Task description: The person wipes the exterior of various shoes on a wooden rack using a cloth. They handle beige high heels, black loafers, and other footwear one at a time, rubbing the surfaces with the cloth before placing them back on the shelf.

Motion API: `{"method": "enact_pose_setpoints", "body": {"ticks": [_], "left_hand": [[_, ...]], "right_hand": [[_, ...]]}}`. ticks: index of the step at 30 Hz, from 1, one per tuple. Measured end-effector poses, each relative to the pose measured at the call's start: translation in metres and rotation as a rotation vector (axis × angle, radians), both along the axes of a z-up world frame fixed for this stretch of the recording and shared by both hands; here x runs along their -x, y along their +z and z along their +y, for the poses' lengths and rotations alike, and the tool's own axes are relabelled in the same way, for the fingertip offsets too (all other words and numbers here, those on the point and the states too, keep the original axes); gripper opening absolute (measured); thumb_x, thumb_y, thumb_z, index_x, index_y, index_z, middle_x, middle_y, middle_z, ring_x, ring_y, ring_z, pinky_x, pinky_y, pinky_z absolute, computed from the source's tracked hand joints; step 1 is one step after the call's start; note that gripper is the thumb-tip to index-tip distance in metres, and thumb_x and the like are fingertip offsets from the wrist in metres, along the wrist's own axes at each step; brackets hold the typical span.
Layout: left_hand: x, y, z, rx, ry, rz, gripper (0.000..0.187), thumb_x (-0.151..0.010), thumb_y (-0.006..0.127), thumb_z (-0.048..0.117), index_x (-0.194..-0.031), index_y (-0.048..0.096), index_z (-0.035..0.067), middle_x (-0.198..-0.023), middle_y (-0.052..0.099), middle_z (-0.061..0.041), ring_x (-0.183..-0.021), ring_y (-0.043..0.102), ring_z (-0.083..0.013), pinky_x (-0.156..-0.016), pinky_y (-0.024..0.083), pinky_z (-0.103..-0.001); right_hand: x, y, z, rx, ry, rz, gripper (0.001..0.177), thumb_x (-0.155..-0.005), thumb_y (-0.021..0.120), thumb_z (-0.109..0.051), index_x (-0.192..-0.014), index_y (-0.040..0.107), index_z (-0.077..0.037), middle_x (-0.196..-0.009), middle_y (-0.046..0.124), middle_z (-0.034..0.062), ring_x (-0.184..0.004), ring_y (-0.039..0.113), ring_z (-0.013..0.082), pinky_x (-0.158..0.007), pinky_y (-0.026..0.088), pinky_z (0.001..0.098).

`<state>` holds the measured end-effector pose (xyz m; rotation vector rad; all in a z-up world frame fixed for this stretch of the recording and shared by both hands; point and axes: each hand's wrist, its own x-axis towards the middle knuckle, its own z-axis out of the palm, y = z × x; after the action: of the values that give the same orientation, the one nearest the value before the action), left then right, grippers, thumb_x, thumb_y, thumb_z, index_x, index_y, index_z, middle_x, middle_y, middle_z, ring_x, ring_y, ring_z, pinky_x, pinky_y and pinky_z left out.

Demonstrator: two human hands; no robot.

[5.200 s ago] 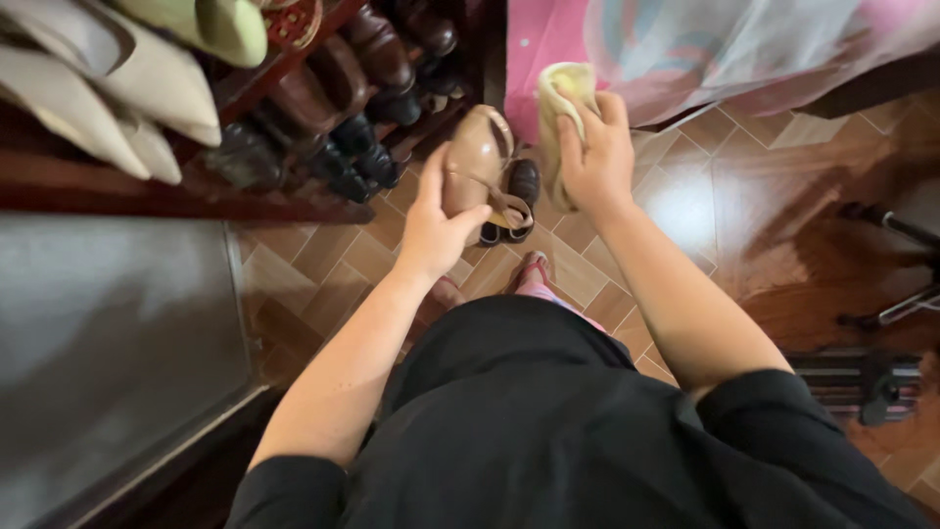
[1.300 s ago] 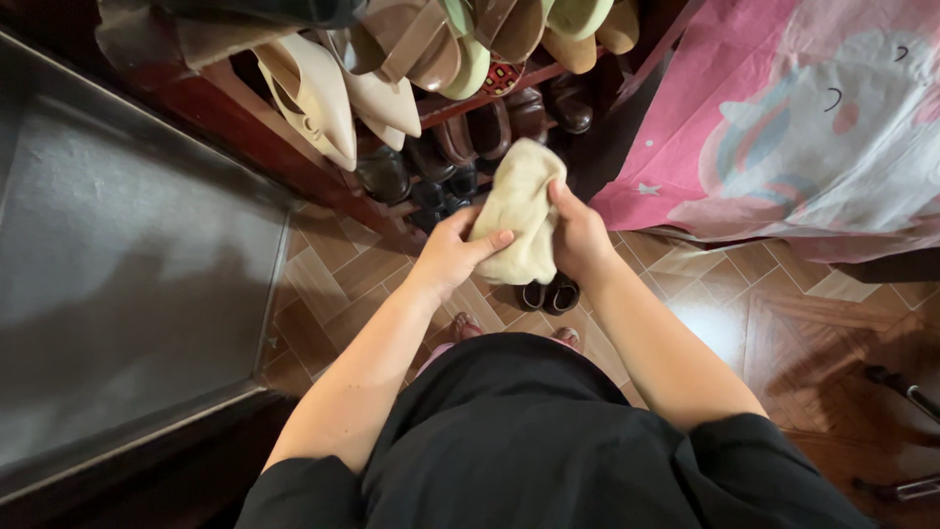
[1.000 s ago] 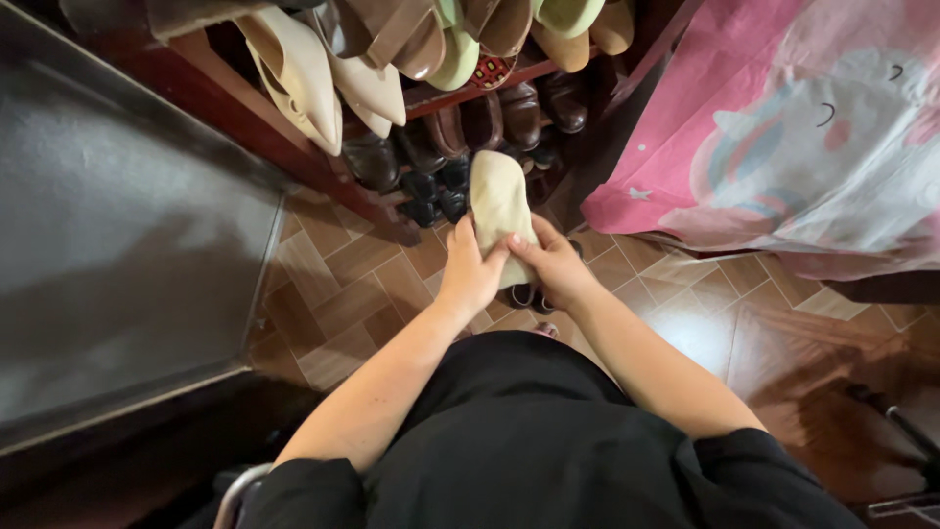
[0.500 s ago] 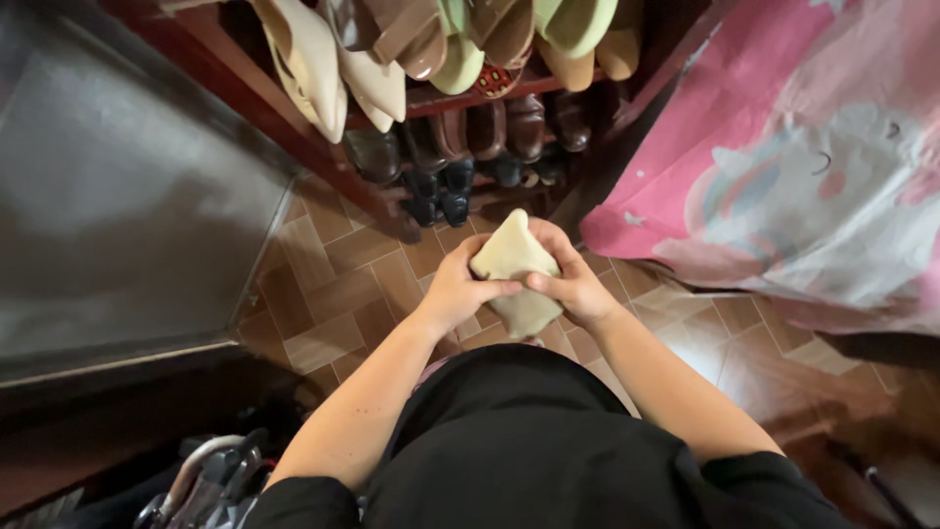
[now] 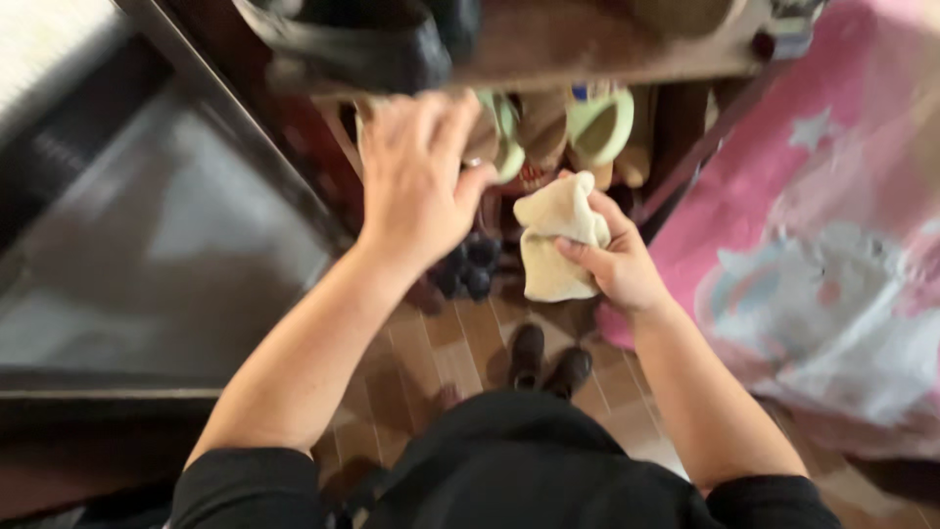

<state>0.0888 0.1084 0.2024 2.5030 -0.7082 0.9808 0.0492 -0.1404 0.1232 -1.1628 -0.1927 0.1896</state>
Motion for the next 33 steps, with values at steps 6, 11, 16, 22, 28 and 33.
{"method": "enact_pose_setpoints", "body": {"ticks": [6,11,16,22,28,33], "left_hand": [[-0.075,0.063,0.007,-0.163,0.384,0.067,0.074,-0.073,0.084,0.063,-0.107,0.067,-0.001,-0.101,0.069,-0.016,-0.104,0.060,-0.0358,-0.108,0.033,-0.057],[-0.087,0.060,0.013,0.029,0.198,-0.010,0.040,-0.072,0.084,0.043,-0.080,0.071,0.006,-0.081,0.071,-0.014,-0.085,0.066,-0.0361,-0.084,0.045,-0.048],[-0.034,0.073,0.018,0.113,0.019,-0.014,0.038,-0.078,0.083,0.040,-0.077,0.066,0.006,-0.077,0.067,-0.014,-0.081,0.065,-0.0355,-0.083,0.044,-0.049],[0.078,0.074,0.026,-0.102,-0.499,0.098,0.038,-0.078,0.083,0.036,-0.068,0.057,0.010,-0.070,0.058,-0.008,-0.072,0.056,-0.0298,-0.076,0.041,-0.046],[0.104,0.017,0.017,-0.408,-0.816,-0.126,0.014,-0.076,0.067,0.018,-0.073,0.054,0.014,-0.075,0.051,0.000,-0.082,0.054,-0.0207,-0.086,0.044,-0.034],[0.091,-0.029,0.010,-0.493,-0.875,-0.215,0.009,-0.078,0.062,0.018,-0.074,0.054,0.014,-0.075,0.052,0.001,-0.083,0.056,-0.0189,-0.092,0.046,-0.033]], "right_hand": [[-0.054,0.051,0.027,-0.021,-0.026,-0.287,0.072,-0.090,0.070,0.005,-0.156,0.043,-0.007,-0.135,0.065,0.0100,-0.123,0.065,0.0223,-0.104,0.055,0.0393],[-0.057,0.050,0.040,0.106,-0.075,-0.283,0.068,-0.088,0.071,0.004,-0.151,0.048,-0.005,-0.127,0.066,0.0117,-0.115,0.067,0.0228,-0.096,0.057,0.0393],[-0.052,0.026,0.034,0.011,-0.170,-0.112,0.071,-0.086,0.069,0.000,-0.152,0.046,-0.010,-0.126,0.067,0.0083,-0.111,0.067,0.0210,-0.091,0.057,0.0382],[-0.044,0.000,0.011,-0.022,-0.317,-0.146,0.071,-0.088,0.073,-0.011,-0.154,0.046,-0.009,-0.130,0.066,0.0093,-0.112,0.065,0.0201,-0.092,0.055,0.0370],[-0.016,0.008,-0.026,0.488,-0.457,-0.756,0.098,-0.076,0.087,-0.025,-0.158,0.037,-0.005,-0.157,0.049,0.0119,-0.142,0.048,0.0230,-0.118,0.039,0.0384],[0.022,0.000,-0.011,0.441,-0.425,-0.722,0.111,-0.077,0.093,-0.019,-0.162,0.023,-0.006,-0.168,0.031,0.0163,-0.155,0.033,0.0248,-0.127,0.026,0.0394]]}}
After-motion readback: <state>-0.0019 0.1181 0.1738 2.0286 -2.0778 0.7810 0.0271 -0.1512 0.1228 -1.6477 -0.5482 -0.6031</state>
